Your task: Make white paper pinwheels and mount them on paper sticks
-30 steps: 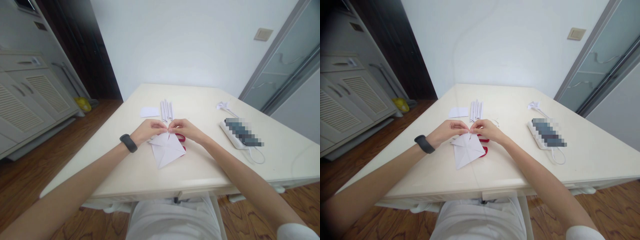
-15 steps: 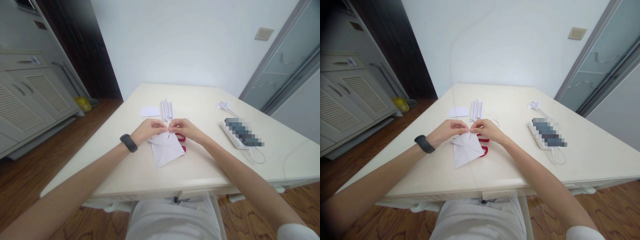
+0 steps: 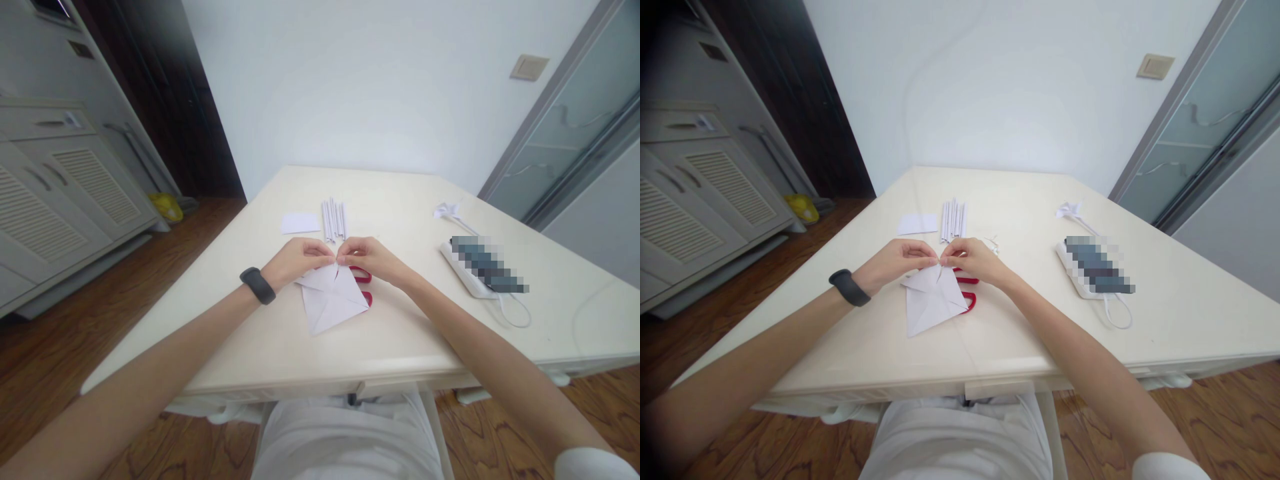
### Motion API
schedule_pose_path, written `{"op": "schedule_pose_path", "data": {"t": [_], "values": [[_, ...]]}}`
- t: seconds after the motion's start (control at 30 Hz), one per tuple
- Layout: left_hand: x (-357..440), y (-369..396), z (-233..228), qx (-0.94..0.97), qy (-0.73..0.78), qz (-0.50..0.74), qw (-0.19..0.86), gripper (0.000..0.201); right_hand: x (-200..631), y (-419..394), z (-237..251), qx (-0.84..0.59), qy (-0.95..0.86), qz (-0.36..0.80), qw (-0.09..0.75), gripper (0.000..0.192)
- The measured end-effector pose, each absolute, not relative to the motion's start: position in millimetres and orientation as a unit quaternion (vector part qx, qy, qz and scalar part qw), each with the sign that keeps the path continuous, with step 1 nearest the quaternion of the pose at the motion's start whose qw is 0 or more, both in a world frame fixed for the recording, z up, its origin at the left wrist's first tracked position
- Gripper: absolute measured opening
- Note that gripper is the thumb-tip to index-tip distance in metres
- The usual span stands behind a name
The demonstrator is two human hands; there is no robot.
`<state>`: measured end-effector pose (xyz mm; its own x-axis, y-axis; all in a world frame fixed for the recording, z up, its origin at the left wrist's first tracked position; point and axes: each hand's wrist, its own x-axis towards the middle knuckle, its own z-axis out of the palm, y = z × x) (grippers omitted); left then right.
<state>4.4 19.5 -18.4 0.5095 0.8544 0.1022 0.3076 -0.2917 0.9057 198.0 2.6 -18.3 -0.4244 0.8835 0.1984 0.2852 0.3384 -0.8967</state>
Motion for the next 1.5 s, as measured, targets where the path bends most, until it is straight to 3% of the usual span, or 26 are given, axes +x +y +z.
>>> {"op": "schedule_pose_path", "data": {"t": [0.8,1.5], "values": [[6.1,17.2,-18.3,0.752,0.394,0.305,0.432,0.021,194.9,-1.1,-18.6,-0.408,-0.768,0.349,0.349,0.013],[6.8,17.9,-16.6,0.738,0.394,0.320,0.444,0.019,196.0,2.3,-20.8,-0.410,-0.761,0.364,0.347,0.015]]}}
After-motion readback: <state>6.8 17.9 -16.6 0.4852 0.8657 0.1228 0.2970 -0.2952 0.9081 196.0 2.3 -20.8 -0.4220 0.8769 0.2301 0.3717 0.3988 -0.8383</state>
